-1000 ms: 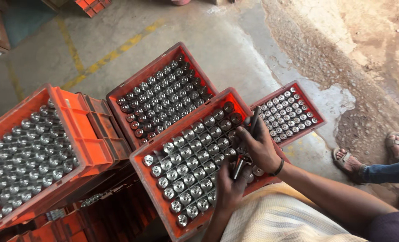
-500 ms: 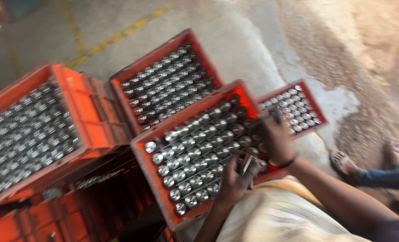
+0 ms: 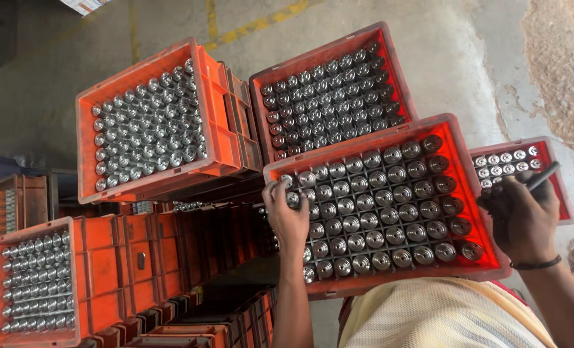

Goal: The person picks small cylindrical metal parts from a red crate and places them into a smaller red tray, repeating the action. The person also lifts and repositions a crate during the process.

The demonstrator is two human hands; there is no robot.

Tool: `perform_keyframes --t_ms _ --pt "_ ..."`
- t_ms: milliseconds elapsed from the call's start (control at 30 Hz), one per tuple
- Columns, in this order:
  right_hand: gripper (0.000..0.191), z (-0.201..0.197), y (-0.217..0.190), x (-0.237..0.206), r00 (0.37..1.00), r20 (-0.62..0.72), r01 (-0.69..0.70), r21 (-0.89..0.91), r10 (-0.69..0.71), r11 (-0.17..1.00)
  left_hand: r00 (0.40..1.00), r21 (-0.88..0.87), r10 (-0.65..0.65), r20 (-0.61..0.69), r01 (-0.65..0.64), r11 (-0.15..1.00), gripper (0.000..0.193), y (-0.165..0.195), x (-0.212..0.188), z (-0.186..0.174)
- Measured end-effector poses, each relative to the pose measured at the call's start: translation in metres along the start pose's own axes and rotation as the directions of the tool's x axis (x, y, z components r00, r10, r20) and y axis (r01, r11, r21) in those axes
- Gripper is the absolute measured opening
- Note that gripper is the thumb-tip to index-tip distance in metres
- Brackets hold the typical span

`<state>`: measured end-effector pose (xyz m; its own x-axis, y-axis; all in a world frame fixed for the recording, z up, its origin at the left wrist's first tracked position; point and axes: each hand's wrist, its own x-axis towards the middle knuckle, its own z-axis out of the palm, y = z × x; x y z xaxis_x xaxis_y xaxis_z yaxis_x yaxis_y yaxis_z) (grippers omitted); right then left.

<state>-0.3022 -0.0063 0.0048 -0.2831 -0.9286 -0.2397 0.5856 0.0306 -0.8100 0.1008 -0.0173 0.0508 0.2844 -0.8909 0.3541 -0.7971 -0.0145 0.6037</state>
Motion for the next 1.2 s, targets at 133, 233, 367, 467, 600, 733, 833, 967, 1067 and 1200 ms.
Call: perform_keyframes --t_ms 133,233,367,467,600,733,833,967,1067,1200 --pt "0.017 0.004 0.008 -0.004 1.0 0.003 -0.024 0.027 0.023 0.999 0.954 0.336 -0.255 0.158 0.191 0.922 0.051 -0.01 0.016 -0.007" --pt "0.016 0.006 0.013 -0.003 0.999 -0.017 -0.035 -0.02 0.035 0.999 0.922 0.511 -0.29 0.258 0.124 0.85 0.06 -0.019 0.038 0.0" --pt "0.016 0.006 0.019 -0.002 0.997 -0.036 -0.063 -0.067 0.061 0.996 0.914 0.509 -0.244 0.324 0.049 0.859 0.052 -0.026 0.065 -0.002" --pt "0.015 0.007 0.021 -0.003 0.998 -0.034 -0.048 -0.052 0.047 0.997 0.978 0.34 0.01 0.208 -0.082 0.937 0.046 -0.037 0.065 -0.031" --pt "0.017 0.017 0.021 -0.005 1.0 -0.024 0.006 -0.063 -0.007 0.998 0.972 -0.88 -0.15 0.179 0.227 0.417 0.062 -0.03 0.024 -0.034" --pt "0.016 0.046 0.021 -0.013 0.999 0.027 -0.016 -0.289 0.025 0.957 0.827 -0.828 0.032 0.561 0.561 0.021 0.063 0.027 -0.052 0.027" --pt "0.019 0.073 0.025 -0.022 0.974 0.225 0.04 -0.126 -0.011 0.991 0.787 -0.695 0.185 0.589 0.376 0.613 0.047 0.074 -0.097 0.05" --pt "0.016 0.096 0.029 -0.036 0.969 0.247 0.067 -0.167 -0.024 0.984 0.802 -0.669 0.182 0.569 0.322 0.67 0.04 0.111 -0.106 0.054" --pt "0.016 0.1 0.025 -0.039 0.97 0.229 0.122 -0.152 -0.085 0.981 0.602 -0.618 0.14 0.786 0.773 0.143 0.048 0.119 -0.095 0.046" --pt "0.017 0.103 0.019 -0.037 0.955 0.287 0.139 -0.192 -0.08 0.971 0.829 -0.728 0.177 0.53 0.338 0.596 0.046 0.126 -0.093 0.04"
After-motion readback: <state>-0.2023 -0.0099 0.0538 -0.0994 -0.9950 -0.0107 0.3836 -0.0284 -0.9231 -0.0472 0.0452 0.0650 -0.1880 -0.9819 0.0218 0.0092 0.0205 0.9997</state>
